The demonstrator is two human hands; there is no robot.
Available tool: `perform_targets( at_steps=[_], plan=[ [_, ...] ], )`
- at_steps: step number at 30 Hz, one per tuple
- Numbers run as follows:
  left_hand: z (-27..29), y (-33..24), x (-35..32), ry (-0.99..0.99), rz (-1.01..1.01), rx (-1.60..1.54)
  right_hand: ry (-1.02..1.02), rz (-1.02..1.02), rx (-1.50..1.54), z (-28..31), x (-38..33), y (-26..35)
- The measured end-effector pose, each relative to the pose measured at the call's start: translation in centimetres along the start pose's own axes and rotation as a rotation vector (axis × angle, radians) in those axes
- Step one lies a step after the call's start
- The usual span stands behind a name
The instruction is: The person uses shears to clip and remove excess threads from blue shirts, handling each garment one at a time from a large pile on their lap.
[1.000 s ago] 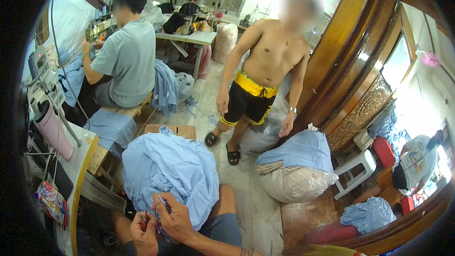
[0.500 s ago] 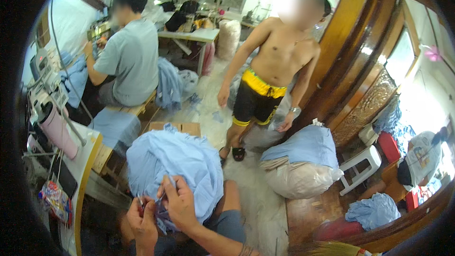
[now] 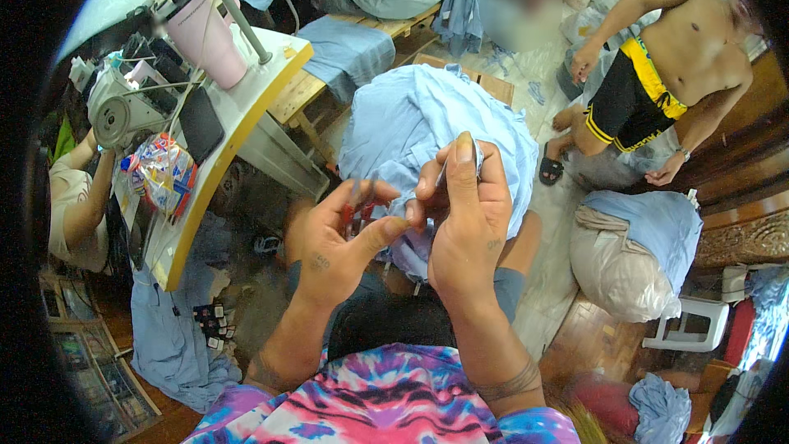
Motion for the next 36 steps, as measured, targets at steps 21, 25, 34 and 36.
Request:
perform_targets(
  at_steps=[21,25,34,36],
  plan=[
    [-2.8,-1.2,-4.2,-0.004,-0.609,0.646,0.050,-0.053,0.092,2.8,-1.3,-1.2],
    [0.0,2.9,-3.2,-0.136,-0.146,0.438,0.058,0.016,0.106,5.6,-2.4,-1.2],
    [-2.6,5.9,-0.5,0.339,0.074,0.314,0.015,0.116,0.037,7.8,-3.9,0.2],
    [-2.3,4.5,-0.2,0.326,-0.048,0.379,-0.011,0.086,0.018,8.1,-4.1,0.2]
  ],
)
Point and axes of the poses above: each hand's wrist, its own x-axis towards the middle knuckle, its own z-axis out of the back of the hand, y = z × x, the point moved 9 cm from there along x, towards the middle knuckle, and after that the axes turned 6 degrees about y, right-handed, at the moved point
